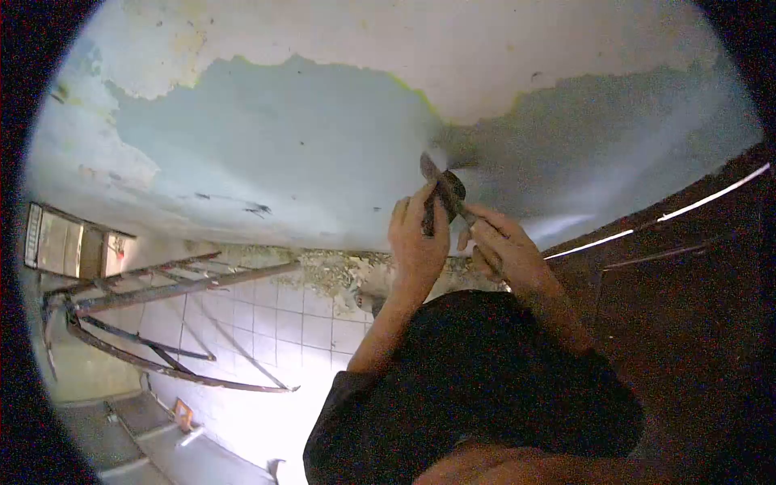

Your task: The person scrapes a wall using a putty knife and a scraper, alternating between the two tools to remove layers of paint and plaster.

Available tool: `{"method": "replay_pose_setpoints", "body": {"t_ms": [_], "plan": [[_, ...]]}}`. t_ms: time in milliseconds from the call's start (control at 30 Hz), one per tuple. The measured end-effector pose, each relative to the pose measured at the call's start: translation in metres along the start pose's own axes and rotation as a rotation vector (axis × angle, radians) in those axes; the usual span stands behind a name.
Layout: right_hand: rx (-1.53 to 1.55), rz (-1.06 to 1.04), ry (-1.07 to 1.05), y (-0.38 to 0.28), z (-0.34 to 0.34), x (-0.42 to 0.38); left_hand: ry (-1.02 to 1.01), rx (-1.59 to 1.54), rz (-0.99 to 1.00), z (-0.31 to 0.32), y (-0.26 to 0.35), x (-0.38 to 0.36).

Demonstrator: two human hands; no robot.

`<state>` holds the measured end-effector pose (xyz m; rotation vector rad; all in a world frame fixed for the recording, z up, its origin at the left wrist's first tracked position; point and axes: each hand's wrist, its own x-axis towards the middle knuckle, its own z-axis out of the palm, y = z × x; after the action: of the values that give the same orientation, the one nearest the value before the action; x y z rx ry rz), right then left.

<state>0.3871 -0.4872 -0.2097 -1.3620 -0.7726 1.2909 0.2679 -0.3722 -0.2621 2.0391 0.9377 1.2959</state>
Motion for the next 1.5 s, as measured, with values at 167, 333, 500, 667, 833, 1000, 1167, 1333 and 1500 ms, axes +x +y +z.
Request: {"method": "replay_pose_setpoints", "body": {"t_ms": [167, 333, 500, 667, 833, 1000, 1167, 1333, 1500], "plan": [[-0.032, -0.047, 0.069, -0.018, -0.029, -0.010, -0.059, -0.008, -0.086, 0.015, 0.033, 0.003], [-0.156, -0.054, 0.127, -0.030, -0.034, -0.015, 0.095, 0.144, 0.207, 0.038, 0.036, 0.005], [-0.425, -0.098, 0.197, -0.052, -0.046, -0.023, 0.094, 0.073, 0.299, 0.056, 0.032, 0.014], [-0.775, -0.377, 0.301, -0.063, -0.046, -0.021, 0.083, 0.096, 0.240, 0.052, 0.044, 0.023], [-0.858, -0.537, 0.384, -0.064, -0.029, -0.023, 0.021, 0.146, 0.217, 0.048, 0.043, 0.022], [-0.989, -0.515, 0.355, -0.070, -0.027, -0.020, 0.001, 0.204, 0.191, 0.050, 0.038, 0.019], [-1.040, -0.581, 0.341, -0.072, -0.023, -0.018, 0.017, 0.210, 0.283, 0.056, 0.030, 0.019], [-1.043, -0.624, 0.359, -0.064, -0.028, -0.019, 0.060, 0.161, 0.294, 0.056, 0.032, 0.018], [-1.049, -0.452, 0.322, -0.072, -0.031, -0.006, 0.113, 0.151, 0.169, 0.062, 0.029, 0.018]]}}
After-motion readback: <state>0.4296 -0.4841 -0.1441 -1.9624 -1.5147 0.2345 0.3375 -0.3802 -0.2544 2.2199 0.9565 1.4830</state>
